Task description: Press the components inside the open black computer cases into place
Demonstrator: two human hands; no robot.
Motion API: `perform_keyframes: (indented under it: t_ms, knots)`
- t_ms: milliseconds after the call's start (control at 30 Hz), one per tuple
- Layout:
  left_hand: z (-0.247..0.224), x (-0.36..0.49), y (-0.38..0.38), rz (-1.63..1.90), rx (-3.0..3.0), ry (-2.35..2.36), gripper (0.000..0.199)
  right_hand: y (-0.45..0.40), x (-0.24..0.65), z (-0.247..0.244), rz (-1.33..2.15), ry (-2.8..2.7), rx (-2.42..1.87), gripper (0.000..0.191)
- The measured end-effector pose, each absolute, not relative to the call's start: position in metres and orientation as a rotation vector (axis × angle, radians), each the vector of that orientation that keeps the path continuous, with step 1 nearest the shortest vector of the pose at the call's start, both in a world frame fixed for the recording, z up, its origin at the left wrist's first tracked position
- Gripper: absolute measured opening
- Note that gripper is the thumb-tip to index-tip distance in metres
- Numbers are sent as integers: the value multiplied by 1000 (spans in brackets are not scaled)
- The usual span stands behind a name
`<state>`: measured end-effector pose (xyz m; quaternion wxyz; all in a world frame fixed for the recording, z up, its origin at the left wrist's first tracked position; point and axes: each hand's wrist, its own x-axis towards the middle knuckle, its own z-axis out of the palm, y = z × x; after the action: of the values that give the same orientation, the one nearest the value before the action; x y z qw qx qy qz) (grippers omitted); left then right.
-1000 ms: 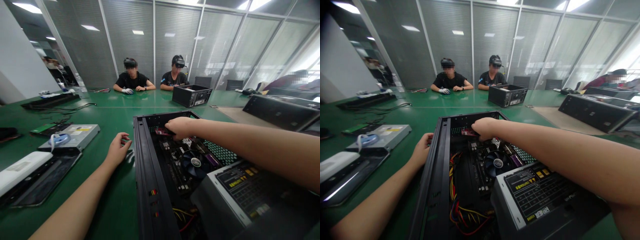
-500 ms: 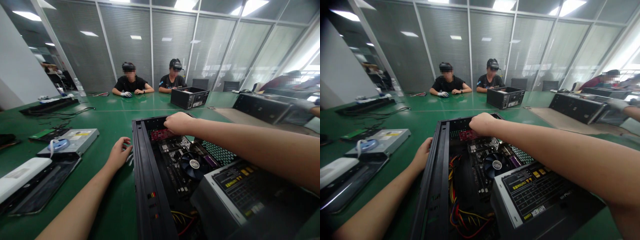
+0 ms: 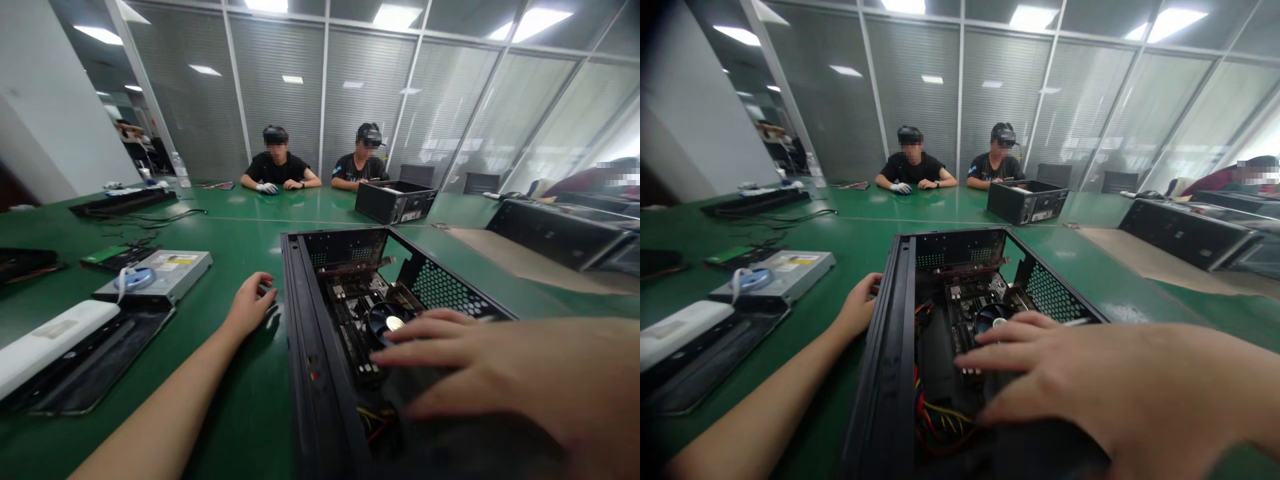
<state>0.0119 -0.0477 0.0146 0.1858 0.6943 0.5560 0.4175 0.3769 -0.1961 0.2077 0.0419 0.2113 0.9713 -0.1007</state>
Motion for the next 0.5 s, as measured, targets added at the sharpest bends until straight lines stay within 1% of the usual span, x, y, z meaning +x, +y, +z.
perform_keyframes:
  t_ms: [67, 100, 167, 200, 233, 267, 333, 367, 500]
  knots:
    - [14, 7, -45, 1150, 2006, 1651, 25, -147, 376, 211, -91, 3008, 715, 72]
    - [14, 4, -44, 1142, 2032, 1701, 23, -117, 376, 209, 69, 3034, 771, 78]
    - [13, -4, -40, 1144, 2034, 1817, 19, -54, 375, 197, 484, 3054, 1030, 84]
    - [12, -9, -38, 1156, 2003, 1872, 19, -26, 372, 186, 687, 3030, 1196, 82]
    - [12, -13, -36, 1173, 1960, 1919, 19, -2, 367, 173, 840, 2978, 1361, 76]
    - [11, -16, -35, 1191, 1916, 1951, 20, 17, 360, 158, 931, 2933, 1535, 71]
    - [10, -21, -33, 1215, 1873, 1953, 21, 36, 339, 128, 927, 2889, 1814, 66]
    - [9, -22, -33, 1222, 1882, 1929, 21, 39, 328, 113, 872, 2900, 1870, 63]
    - [7, -22, -33, 1241, 1962, 1834, 19, 28, 294, 65, 632, 3007, 1693, 51]
